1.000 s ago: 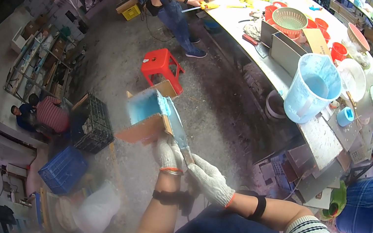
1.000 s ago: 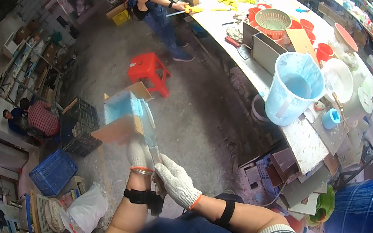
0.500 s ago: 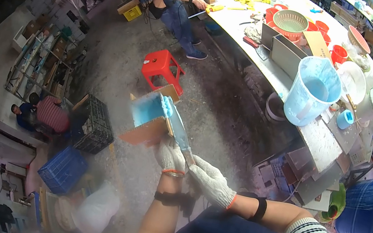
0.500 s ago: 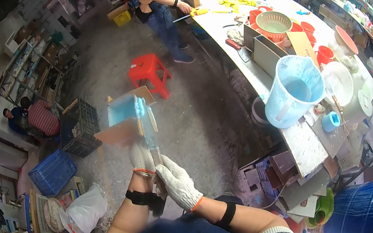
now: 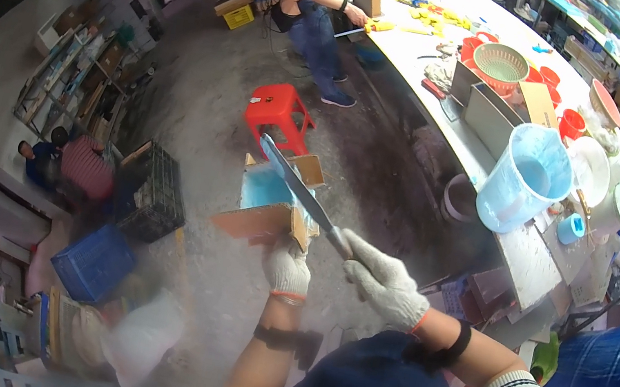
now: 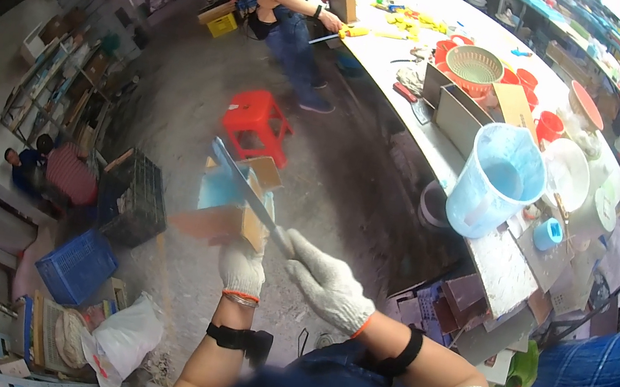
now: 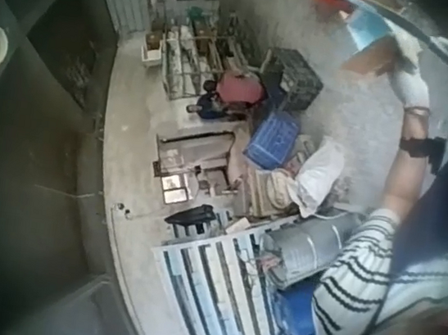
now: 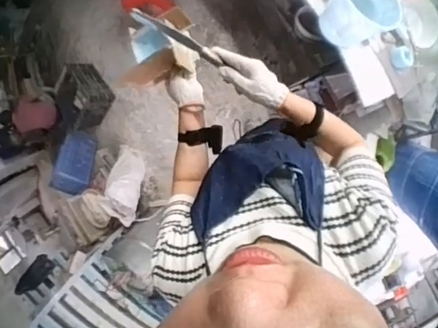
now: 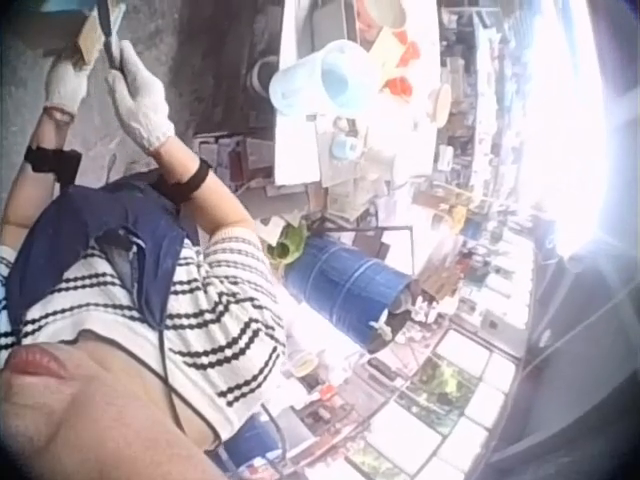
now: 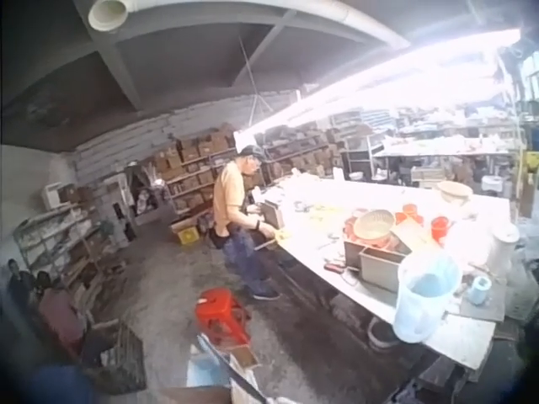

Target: Removing excess material from a molded plastic part using a spatula and a trimming tool.

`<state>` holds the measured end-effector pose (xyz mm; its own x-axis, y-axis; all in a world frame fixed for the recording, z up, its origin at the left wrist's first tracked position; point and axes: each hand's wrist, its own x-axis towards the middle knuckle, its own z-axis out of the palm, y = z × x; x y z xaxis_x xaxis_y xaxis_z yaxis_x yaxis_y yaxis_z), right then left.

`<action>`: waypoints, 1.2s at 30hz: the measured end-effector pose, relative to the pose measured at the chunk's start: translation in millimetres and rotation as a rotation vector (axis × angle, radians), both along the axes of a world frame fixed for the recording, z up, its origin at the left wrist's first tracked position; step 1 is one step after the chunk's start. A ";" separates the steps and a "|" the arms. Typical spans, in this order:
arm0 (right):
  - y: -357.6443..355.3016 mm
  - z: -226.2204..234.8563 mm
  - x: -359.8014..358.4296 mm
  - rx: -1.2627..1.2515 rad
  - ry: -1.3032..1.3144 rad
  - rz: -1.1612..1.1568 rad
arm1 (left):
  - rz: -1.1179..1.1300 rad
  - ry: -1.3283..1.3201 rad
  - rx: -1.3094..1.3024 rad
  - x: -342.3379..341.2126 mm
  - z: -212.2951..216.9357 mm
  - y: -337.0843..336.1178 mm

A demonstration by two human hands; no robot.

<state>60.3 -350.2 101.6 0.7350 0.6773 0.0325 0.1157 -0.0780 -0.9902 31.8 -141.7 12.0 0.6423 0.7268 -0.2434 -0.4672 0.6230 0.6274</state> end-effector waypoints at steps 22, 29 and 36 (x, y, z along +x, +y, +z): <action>-4.2 8.8 18.2 -0.449 -0.967 -0.038 | -0.008 -0.066 -0.075 -37.9 -4.8 12.8; -14.4 20.7 11.8 -0.480 -0.999 -0.011 | -0.038 0.003 0.027 -45.2 -19.7 25.4; -32.2 40.7 3.5 -0.560 -0.988 0.014 | -0.047 -0.016 0.002 -50.0 -23.0 31.8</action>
<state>63.7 -382.4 142.2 0.5481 0.7868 0.2838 0.8310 -0.4738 -0.2914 -18.2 -110.0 -11.0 0.6796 0.6962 -0.2312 -0.4474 0.6431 0.6215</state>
